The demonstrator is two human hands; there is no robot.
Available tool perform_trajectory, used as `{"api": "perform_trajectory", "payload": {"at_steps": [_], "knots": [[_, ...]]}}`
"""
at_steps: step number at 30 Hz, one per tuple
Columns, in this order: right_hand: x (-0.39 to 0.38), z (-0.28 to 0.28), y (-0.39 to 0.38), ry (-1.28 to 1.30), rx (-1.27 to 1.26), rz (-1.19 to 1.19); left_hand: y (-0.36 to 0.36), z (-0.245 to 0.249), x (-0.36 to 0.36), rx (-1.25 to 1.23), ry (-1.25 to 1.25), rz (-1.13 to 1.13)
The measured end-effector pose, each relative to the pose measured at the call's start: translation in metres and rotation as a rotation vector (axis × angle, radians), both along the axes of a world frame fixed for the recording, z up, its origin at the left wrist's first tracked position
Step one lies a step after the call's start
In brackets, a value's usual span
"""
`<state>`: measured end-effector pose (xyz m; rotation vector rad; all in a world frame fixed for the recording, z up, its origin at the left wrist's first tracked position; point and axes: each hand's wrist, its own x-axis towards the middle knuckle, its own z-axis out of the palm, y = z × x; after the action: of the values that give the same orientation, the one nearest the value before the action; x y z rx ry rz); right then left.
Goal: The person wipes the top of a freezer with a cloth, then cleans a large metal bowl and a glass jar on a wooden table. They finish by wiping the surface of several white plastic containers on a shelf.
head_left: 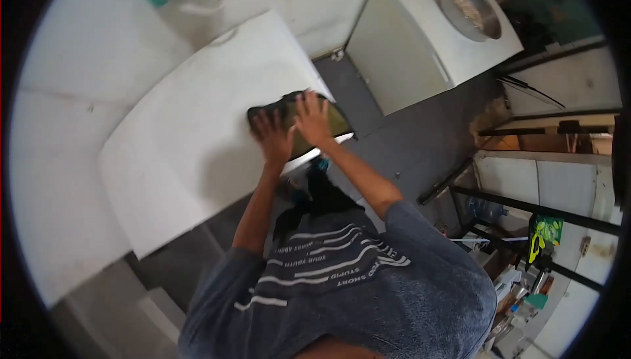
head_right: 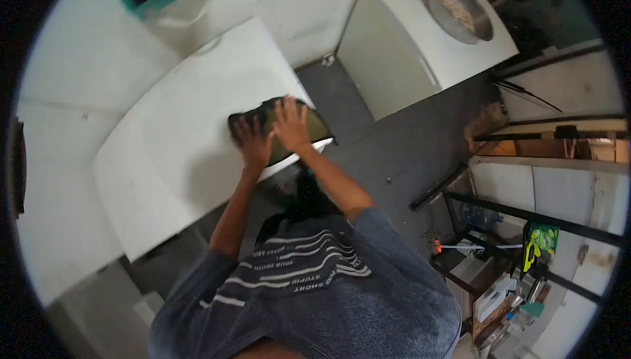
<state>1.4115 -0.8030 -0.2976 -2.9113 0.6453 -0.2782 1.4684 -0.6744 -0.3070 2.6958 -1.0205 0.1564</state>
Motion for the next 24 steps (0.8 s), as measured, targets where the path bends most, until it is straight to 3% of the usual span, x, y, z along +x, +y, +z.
{"api": "perform_trajectory", "payload": {"at_steps": [4, 6, 9, 12, 14, 16, 18, 20, 22, 24], "knots": [[0.080, 0.006, -0.032, -0.030, 0.024, 0.050, -0.025, 0.004, 0.084, -0.003, 0.001, 0.030], [0.123, 0.005, -0.049, -0.073, -0.128, 0.104, -0.035, -0.006, 0.139, -0.097, -0.073, -0.001], [0.163, 0.013, -0.061, -0.203, -0.004, 0.082, -0.055, -0.006, 0.175, -0.103, -0.151, 0.005], [0.160, -0.011, -0.057, -0.347, -0.106, 0.021, -0.062, 0.013, 0.154, -0.060, -0.044, 0.073], [0.120, 0.008, -0.053, -0.289, -0.005, 0.109, -0.049, 0.026, 0.112, -0.083, 0.085, 0.066], [0.077, 0.018, -0.045, -0.069, -0.038, 0.165, -0.020, 0.028, 0.093, -0.242, 0.195, -0.025], [0.035, 0.036, -0.043, 0.067, 0.072, 0.225, 0.040, 0.005, 0.093, -0.180, -0.017, 0.134], [0.012, 0.025, -0.036, 0.023, 0.042, 0.223, 0.086, 0.003, 0.109, 0.177, 0.013, 0.598], [0.019, 0.019, -0.028, -0.024, 0.032, 0.257, 0.099, -0.016, 0.125, 0.119, -0.046, 0.571], [0.031, 0.024, -0.018, -0.040, 0.137, 0.094, 0.121, -0.028, 0.117, 0.033, -0.142, 0.529]]}}
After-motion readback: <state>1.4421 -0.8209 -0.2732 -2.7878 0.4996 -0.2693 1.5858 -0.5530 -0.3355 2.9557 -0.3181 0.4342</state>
